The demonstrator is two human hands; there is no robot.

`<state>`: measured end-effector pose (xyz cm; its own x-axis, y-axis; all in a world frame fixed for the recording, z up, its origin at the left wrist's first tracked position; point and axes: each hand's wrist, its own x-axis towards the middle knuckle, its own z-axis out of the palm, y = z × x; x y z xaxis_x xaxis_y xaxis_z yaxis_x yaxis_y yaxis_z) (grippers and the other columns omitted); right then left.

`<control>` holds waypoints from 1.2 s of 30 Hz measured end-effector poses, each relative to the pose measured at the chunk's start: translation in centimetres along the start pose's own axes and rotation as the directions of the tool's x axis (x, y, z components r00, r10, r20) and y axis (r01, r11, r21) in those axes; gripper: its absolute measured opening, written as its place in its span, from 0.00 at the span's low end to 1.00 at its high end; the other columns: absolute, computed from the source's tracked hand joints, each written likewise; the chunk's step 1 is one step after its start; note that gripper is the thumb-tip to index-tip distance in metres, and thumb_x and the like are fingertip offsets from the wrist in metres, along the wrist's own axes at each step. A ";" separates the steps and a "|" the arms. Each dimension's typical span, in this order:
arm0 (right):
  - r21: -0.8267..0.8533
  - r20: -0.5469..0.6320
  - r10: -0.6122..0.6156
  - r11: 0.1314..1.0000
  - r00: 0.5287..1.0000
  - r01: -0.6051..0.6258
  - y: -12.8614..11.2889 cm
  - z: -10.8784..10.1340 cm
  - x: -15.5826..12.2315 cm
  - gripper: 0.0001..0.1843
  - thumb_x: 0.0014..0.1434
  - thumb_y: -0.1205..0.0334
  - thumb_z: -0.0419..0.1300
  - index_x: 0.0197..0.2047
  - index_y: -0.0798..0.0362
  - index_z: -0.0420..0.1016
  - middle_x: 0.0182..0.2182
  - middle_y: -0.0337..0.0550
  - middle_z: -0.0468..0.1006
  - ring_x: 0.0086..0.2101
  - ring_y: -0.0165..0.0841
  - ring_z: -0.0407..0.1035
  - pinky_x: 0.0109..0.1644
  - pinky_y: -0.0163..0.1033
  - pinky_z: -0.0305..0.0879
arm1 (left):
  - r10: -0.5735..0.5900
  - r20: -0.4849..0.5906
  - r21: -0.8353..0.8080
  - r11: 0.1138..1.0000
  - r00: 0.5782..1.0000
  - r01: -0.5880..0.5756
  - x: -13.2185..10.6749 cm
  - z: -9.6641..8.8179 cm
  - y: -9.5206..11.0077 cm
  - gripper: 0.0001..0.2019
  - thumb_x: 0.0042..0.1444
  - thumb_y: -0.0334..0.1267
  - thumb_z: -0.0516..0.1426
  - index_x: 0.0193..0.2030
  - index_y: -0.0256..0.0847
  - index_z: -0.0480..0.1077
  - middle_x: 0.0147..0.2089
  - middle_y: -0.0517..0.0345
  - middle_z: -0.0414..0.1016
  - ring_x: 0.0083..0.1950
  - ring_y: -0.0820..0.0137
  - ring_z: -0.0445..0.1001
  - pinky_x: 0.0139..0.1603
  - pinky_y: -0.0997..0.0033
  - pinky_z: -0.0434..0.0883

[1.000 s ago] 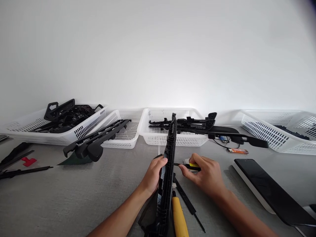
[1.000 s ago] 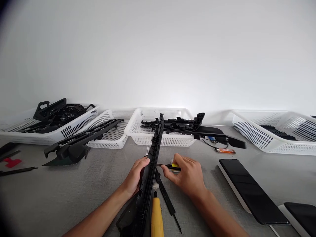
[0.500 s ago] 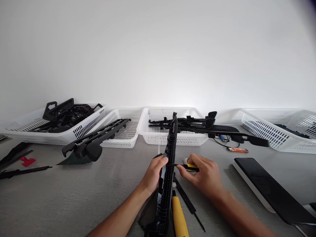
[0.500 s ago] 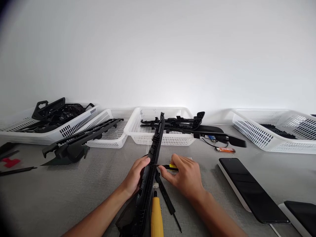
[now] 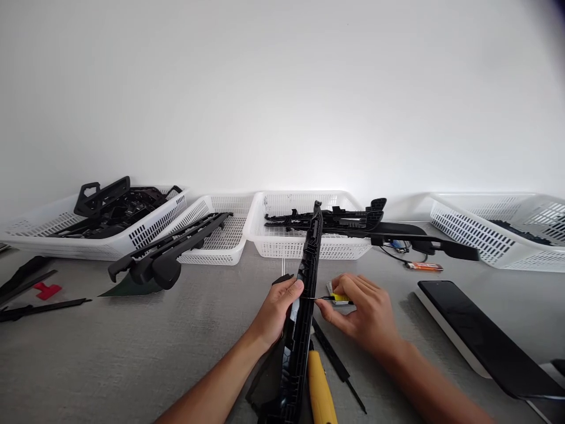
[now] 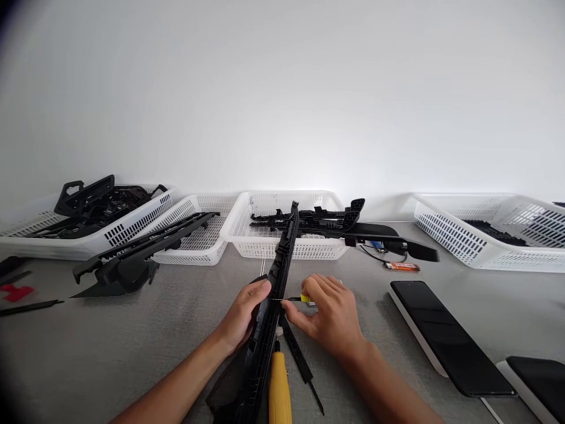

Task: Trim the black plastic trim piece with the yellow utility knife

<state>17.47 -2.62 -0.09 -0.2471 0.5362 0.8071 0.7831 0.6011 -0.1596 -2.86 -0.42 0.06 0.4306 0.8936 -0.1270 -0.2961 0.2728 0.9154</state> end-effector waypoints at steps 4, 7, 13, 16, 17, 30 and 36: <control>-0.013 0.017 -0.034 0.999 0.999 0.035 0.0 -0.2 0.2 0.20 0.77 0.49 0.61 0.35 0.48 0.63 0.26 0.36 0.71 0.26 0.32 0.67 0.33 0.40 0.59 | 0.011 0.011 -0.003 1.000 1.000 -0.011 -0.1 0.0 0.1 0.32 0.56 0.66 0.70 0.31 0.40 0.63 0.27 0.65 0.60 0.25 0.78 0.58 0.24 0.81 0.64; 0.004 -0.004 -0.024 1.000 1.000 0.024 -0.1 -0.2 0.2 0.20 0.77 0.50 0.62 0.35 0.48 0.62 0.28 0.38 0.74 0.27 0.32 0.69 0.34 0.39 0.59 | 0.004 0.039 -0.001 1.000 0.999 -0.004 -0.1 -0.1 0.1 0.31 0.57 0.65 0.70 0.31 0.40 0.62 0.27 0.66 0.59 0.25 0.78 0.58 0.24 0.80 0.64; 0.031 0.014 -0.023 0.999 1.000 0.023 0.1 -0.3 0.2 0.21 0.77 0.49 0.61 0.34 0.47 0.61 0.28 0.38 0.74 0.28 0.32 0.68 0.34 0.40 0.59 | -0.006 0.068 0.017 1.000 0.998 0.005 0.0 -0.3 -0.1 0.31 0.57 0.65 0.69 0.29 0.40 0.61 0.26 0.66 0.58 0.24 0.78 0.57 0.24 0.79 0.63; 0.044 0.003 -0.022 0.999 1.000 0.022 0.4 -0.4 0.2 0.20 0.76 0.50 0.62 0.35 0.47 0.61 0.29 0.39 0.76 0.28 0.33 0.69 0.34 0.40 0.60 | 0.005 0.070 0.036 0.999 0.998 -0.007 0.0 -0.4 -0.2 0.32 0.57 0.66 0.69 0.28 0.41 0.60 0.26 0.66 0.57 0.25 0.78 0.57 0.24 0.78 0.61; 0.039 -0.003 -0.021 0.999 1.000 0.021 0.4 -0.4 0.2 0.20 0.76 0.50 0.62 0.35 0.47 0.61 0.30 0.39 0.76 0.28 0.33 0.69 0.34 0.40 0.60 | 0.006 0.071 0.040 0.999 0.997 -0.009 0.0 -0.4 -0.2 0.32 0.57 0.66 0.69 0.28 0.41 0.60 0.26 0.66 0.57 0.25 0.78 0.56 0.24 0.78 0.61; 0.024 0.003 -0.029 0.999 1.000 0.029 0.4 -0.4 0.3 0.19 0.77 0.50 0.61 0.36 0.47 0.61 0.30 0.40 0.77 0.29 0.34 0.71 0.35 0.40 0.60 | -0.027 0.059 0.047 0.999 0.998 0.024 0.1 -0.5 -0.5 0.34 0.55 0.68 0.69 0.27 0.41 0.59 0.25 0.66 0.57 0.24 0.78 0.56 0.25 0.77 0.59; 0.089 0.034 -0.014 0.996 0.999 0.011 0.5 -0.6 0.2 0.20 0.74 0.51 0.63 0.34 0.47 0.59 0.28 0.37 0.73 0.27 0.33 0.68 0.33 0.39 0.60 | -0.029 0.065 0.028 0.999 0.997 0.027 0.0 -0.5 -0.2 0.34 0.55 0.67 0.69 0.27 0.41 0.59 0.25 0.65 0.58 0.24 0.78 0.57 0.25 0.77 0.59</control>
<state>18.13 -2.57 0.30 -0.2777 0.5476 0.7893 0.7262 0.6575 -0.2006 -3.19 -0.33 -0.32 0.4937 0.8601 -0.1281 -0.2607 0.2869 0.9218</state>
